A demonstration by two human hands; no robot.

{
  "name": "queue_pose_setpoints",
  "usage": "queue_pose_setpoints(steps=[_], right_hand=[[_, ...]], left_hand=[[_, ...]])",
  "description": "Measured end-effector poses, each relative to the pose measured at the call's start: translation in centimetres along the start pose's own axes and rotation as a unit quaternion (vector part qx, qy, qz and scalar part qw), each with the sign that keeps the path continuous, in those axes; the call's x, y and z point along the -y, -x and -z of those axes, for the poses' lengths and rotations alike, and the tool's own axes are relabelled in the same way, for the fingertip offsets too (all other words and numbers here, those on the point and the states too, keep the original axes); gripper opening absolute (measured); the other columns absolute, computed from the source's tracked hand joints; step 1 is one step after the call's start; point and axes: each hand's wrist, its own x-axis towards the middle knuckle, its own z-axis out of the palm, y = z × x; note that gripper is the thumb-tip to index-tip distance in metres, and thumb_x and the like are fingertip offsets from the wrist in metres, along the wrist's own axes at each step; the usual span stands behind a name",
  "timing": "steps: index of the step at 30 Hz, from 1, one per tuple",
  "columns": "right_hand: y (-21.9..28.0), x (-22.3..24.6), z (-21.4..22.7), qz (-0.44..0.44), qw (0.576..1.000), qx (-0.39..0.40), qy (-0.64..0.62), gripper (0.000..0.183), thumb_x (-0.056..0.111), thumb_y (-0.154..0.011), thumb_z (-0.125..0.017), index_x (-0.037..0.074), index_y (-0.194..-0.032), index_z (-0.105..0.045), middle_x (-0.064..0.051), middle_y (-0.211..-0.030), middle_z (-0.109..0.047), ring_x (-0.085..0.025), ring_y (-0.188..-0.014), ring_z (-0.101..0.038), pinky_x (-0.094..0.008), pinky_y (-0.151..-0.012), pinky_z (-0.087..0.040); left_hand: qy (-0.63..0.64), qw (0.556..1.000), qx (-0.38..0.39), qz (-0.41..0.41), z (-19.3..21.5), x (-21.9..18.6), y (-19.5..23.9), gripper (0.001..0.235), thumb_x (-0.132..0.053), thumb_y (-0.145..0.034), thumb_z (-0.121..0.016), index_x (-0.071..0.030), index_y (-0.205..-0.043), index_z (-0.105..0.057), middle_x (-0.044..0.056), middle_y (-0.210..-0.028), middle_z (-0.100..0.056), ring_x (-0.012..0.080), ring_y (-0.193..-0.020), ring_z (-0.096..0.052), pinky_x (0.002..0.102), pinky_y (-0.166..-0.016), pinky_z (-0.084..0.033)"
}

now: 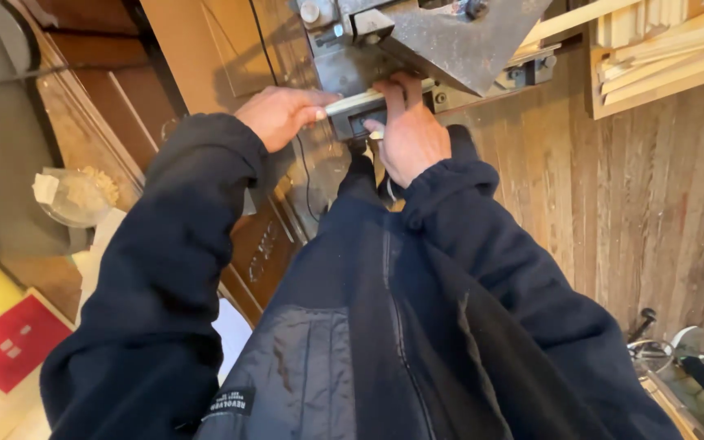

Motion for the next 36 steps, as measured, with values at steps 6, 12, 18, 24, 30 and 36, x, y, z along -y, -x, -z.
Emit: queue_pose_setpoints(steps=[6,12,18,24,30,36], right_hand=[[0.2,0.5,0.0,-0.008,0.999,-0.005,0.034,0.048,0.025,-0.096,-0.073,0.007,-0.136,-0.052,-0.019,-0.138,-0.051,-0.043,-0.104,-0.065,-0.052,-0.082,-0.053],[-0.9,-0.3,-1.4,0.055,0.99,0.002,0.133,0.034,0.017,-0.099,-0.061,0.009,-0.131,-0.054,-0.015,-0.131,-0.054,-0.04,-0.087,-0.069,-0.05,-0.069,-0.055],[-2.2,3.2,-0.6,0.126,0.963,0.043,0.235,0.026,0.009,-0.097,-0.053,0.012,-0.122,-0.056,-0.014,-0.123,-0.056,-0.037,-0.068,-0.069,-0.05,-0.054,-0.054],[-3.8,4.7,0.7,0.204,0.934,0.085,0.282,0.014,0.011,-0.099,-0.052,0.007,-0.112,-0.054,-0.017,-0.112,-0.056,-0.035,-0.075,-0.071,-0.051,-0.057,-0.055],[0.8,7.5,5.0,0.197,0.955,0.098,0.199,0.017,0.008,-0.096,-0.059,0.005,-0.112,-0.055,-0.019,-0.107,-0.058,-0.042,-0.079,-0.068,-0.055,-0.069,-0.053],[10.5,-3.6,0.1,0.169,0.975,0.111,-0.089,0.02,0.011,-0.099,-0.063,0.004,-0.115,-0.054,-0.019,-0.098,-0.067,-0.039,-0.089,-0.066,-0.045,-0.077,-0.053]], left_hand=[[0.012,0.999,0.006,0.035,0.1,-0.9,-0.1,0.037,-0.024,-0.107,-0.052,-0.022,-0.142,-0.063,0.011,-0.102,-0.076,0.0278,-0.089,-0.072,0.043,-0.085,-0.055],[0.018,1.0,-0.014,-0.014,0.8,0.6,1.6,0.038,-0.019,-0.106,-0.05,-0.019,-0.142,-0.063,0.013,-0.102,-0.075,0.0292,-0.091,-0.072,0.044,-0.084,-0.054],[0.022,0.997,-0.065,-0.021,1.8,3.3,7.9,0.036,-0.02,-0.106,-0.053,-0.015,-0.139,-0.065,0.01,-0.099,-0.074,0.0249,-0.086,-0.07,0.04,-0.08,-0.055],[0.147,0.981,-0.098,0.083,0.1,2.7,14.9,0.039,-0.021,-0.105,-0.05,-0.016,-0.141,-0.063,0.003,-0.084,-0.068,0.0152,-0.067,-0.059,0.032,-0.064,-0.053],[0.576,0.797,-0.156,0.086,-8.2,3.4,21.3,0.04,-0.027,-0.111,-0.044,-0.013,-0.147,-0.054,0.01,-0.096,-0.068,0.0176,-0.07,-0.06,0.034,-0.064,-0.053],[0.774,0.615,-0.147,-0.014,-17.0,-2.7,19.0,0.037,-0.036,-0.112,-0.043,-0.01,-0.139,-0.047,0.014,-0.102,-0.066,0.0237,-0.077,-0.063,0.038,-0.067,-0.056]])
